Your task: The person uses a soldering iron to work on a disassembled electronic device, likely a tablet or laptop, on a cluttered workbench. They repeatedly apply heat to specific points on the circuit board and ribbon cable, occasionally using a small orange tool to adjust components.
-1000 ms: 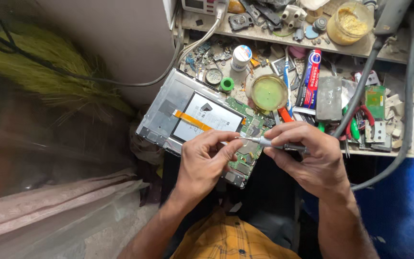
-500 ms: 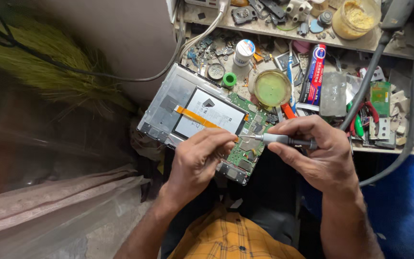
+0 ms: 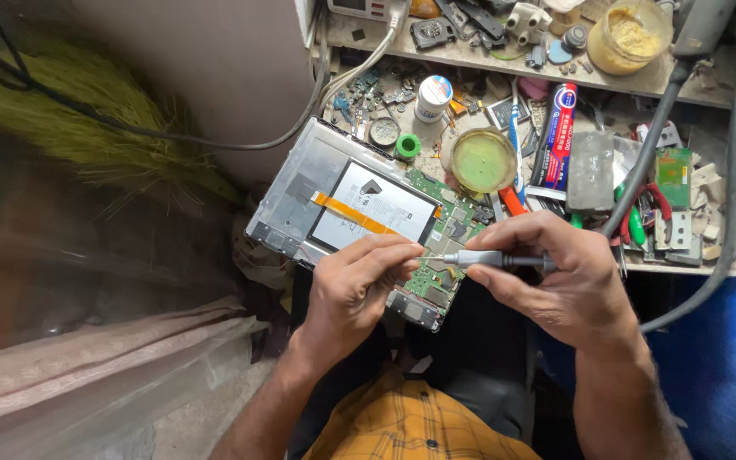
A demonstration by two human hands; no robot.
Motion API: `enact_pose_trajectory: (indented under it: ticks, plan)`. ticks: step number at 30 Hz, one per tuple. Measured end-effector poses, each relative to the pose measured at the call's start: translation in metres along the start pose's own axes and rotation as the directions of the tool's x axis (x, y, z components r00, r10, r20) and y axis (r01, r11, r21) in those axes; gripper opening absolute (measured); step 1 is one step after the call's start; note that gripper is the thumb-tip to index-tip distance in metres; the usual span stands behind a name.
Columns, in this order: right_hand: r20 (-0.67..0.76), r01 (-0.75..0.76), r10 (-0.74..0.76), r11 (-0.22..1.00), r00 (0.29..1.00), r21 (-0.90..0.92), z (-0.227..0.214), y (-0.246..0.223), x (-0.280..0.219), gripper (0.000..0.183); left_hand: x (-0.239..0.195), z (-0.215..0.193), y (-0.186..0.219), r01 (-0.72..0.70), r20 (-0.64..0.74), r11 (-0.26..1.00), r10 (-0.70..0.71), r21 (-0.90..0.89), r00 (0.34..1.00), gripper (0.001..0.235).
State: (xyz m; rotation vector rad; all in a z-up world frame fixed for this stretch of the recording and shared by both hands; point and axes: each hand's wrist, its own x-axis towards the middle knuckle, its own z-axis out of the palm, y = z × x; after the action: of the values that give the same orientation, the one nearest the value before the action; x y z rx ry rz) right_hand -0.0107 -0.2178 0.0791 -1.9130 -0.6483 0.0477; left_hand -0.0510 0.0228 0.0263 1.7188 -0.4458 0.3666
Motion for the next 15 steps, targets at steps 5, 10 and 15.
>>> enact_pose_trajectory:
  ticks: [5,10,15]
  plan:
    - [0.001,-0.043,0.043,0.999,0.999,-0.010,0.0011,-0.0015,0.0002,0.027,0.0000,0.0010,-0.0014,-0.002,0.003,1.000,0.002,-0.002,1.000,0.029]
    - [0.024,-0.003,0.005,0.997,1.000,-0.076,-0.0007,-0.0019,0.0029,0.029,-0.0028,0.0021,-0.0041,0.034,0.020,0.999,-0.034,-0.030,0.999,0.033]
    - [-0.006,-0.012,0.011,0.979,1.000,-0.205,-0.0022,-0.0100,0.0070,0.030,-0.0007,-0.0018,-0.0091,0.032,0.015,0.994,-0.033,0.102,0.999,0.045]
